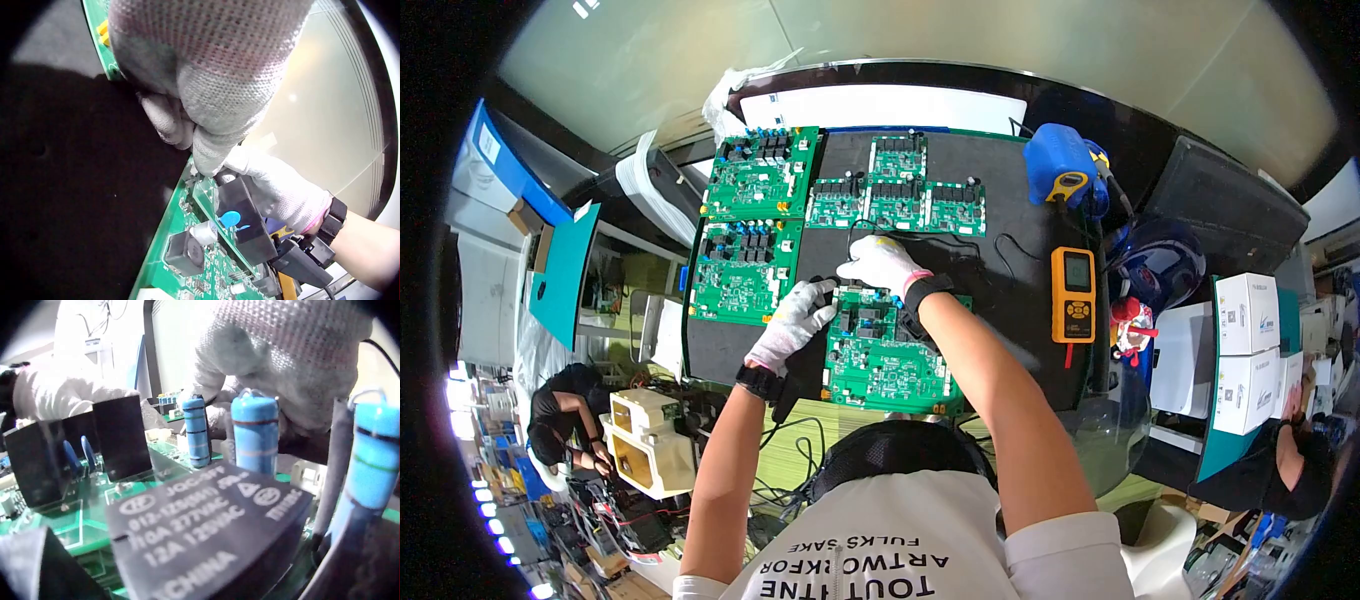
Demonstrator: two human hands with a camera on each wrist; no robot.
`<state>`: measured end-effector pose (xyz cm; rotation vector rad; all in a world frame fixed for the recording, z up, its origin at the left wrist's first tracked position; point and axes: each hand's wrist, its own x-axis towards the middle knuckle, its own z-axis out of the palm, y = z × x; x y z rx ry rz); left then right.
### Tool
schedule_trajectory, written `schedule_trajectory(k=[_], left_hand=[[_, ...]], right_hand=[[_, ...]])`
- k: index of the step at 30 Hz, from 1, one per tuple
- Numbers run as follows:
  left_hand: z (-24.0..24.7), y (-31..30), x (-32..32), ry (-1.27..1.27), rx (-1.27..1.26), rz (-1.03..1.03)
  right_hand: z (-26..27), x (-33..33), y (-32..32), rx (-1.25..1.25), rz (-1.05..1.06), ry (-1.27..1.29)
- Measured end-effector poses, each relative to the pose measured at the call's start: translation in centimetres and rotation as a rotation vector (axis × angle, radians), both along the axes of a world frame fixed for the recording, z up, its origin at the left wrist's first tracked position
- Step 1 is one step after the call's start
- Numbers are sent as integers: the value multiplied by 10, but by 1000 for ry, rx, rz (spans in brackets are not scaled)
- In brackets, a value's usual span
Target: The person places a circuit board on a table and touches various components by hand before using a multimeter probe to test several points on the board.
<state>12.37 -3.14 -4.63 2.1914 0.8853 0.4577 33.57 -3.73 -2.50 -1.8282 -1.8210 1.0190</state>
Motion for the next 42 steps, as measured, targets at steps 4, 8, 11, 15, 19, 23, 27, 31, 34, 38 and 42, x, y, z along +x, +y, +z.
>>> schedule_trajectory(k=[4, 8, 11, 15, 19, 23, 27, 31, 34, 38, 42], left_hand=[[1, 0, 1, 8, -22, 14], [-1, 1, 0, 6, -23, 11], [1, 1, 0, 12, -35, 8], [2, 1, 0, 20, -26, 6], [0, 1, 0, 19, -33, 9], [-1, 1, 0, 11, -13, 8], [-3, 0, 0, 11, -24, 12], [-5, 0, 0, -7, 6, 12], [-4, 0, 0, 5, -18, 14], [-2, -1, 0, 0, -11, 6], [-3, -1, -1, -7, -13, 8]], right_hand=[[-1, 0, 1, -11, 15, -19], [0, 0, 1, -10, 29, -34], [-1, -2, 1, 1, 35, -58], [-4, -4, -2, 90, 11, -45], [0, 1, -5, 58, -7, -19], [-4, 0, -7, 46, -69, 12], [-7, -1, -6, 30, -108, 35], [-12, 0, -3, 4, -129, 61], [-14, 2, -1, 14, -109, 66], [-16, 5, 1, -1, -93, 86], [-14, 5, 0, 6, -96, 69]])
